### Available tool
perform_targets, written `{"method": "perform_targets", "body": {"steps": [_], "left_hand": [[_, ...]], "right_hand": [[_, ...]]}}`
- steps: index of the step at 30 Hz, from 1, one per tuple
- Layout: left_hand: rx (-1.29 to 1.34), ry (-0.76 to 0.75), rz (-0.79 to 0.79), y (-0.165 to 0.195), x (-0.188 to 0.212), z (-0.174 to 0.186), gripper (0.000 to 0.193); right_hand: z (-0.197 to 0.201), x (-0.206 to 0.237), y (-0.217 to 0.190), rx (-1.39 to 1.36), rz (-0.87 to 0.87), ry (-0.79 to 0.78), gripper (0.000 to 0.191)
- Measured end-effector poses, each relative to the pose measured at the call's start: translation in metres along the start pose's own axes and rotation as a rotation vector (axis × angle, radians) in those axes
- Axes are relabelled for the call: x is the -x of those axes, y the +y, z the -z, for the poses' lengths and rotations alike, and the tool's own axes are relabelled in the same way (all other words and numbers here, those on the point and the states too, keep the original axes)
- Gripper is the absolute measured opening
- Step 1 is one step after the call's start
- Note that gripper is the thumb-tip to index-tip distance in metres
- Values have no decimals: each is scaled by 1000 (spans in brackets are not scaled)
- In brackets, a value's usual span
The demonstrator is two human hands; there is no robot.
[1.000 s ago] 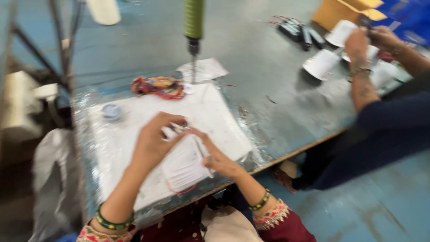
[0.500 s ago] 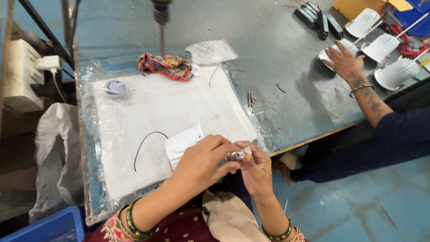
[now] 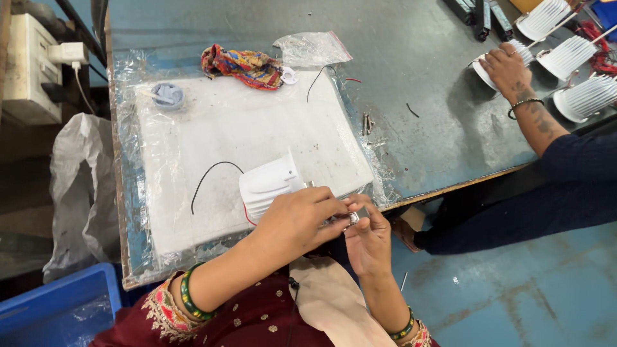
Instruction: The person assembles LED light fixtures by attaching metal brackets to white heat-sink housings using a green electric screwdriver. They insert screws, tighten them, and pass completed units to a coworker. The person also fits a circular white ring onto the housing and secures it with additional screws.
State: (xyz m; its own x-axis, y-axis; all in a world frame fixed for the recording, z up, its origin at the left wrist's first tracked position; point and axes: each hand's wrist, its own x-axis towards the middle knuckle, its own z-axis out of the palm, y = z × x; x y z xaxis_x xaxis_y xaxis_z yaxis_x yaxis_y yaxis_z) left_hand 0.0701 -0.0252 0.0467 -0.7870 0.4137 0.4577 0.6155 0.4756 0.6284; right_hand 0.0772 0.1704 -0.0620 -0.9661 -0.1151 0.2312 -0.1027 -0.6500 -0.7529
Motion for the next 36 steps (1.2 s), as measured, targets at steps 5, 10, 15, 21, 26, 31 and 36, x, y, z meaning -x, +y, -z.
{"method": "perform_targets", "body": {"steps": [5, 10, 15, 21, 26, 31, 36], "left_hand": [[-105, 80, -68, 9, 1, -11, 23], [-108, 90, -56, 8, 3, -18, 21], [-113, 128, -55, 10, 5, -22, 21], [-92, 112, -41, 11, 3, -21, 23], [-85, 109, -1, 12, 2, -18, 23], [32, 62, 66, 5, -2, -12, 18], [93, -39, 102, -6, -2, -7, 18]], "right_hand": [[1, 6, 0, -8, 28, 62, 38], [2, 10, 4, -54, 51, 56, 36], [3, 12, 6, -52, 77, 70, 33], [4, 14, 6, -52, 90, 79, 32], [3, 13, 8, -59, 102, 68, 31], [1, 11, 8, -87, 80, 26, 29], [5, 7, 8, -85, -18, 62, 33]]}}
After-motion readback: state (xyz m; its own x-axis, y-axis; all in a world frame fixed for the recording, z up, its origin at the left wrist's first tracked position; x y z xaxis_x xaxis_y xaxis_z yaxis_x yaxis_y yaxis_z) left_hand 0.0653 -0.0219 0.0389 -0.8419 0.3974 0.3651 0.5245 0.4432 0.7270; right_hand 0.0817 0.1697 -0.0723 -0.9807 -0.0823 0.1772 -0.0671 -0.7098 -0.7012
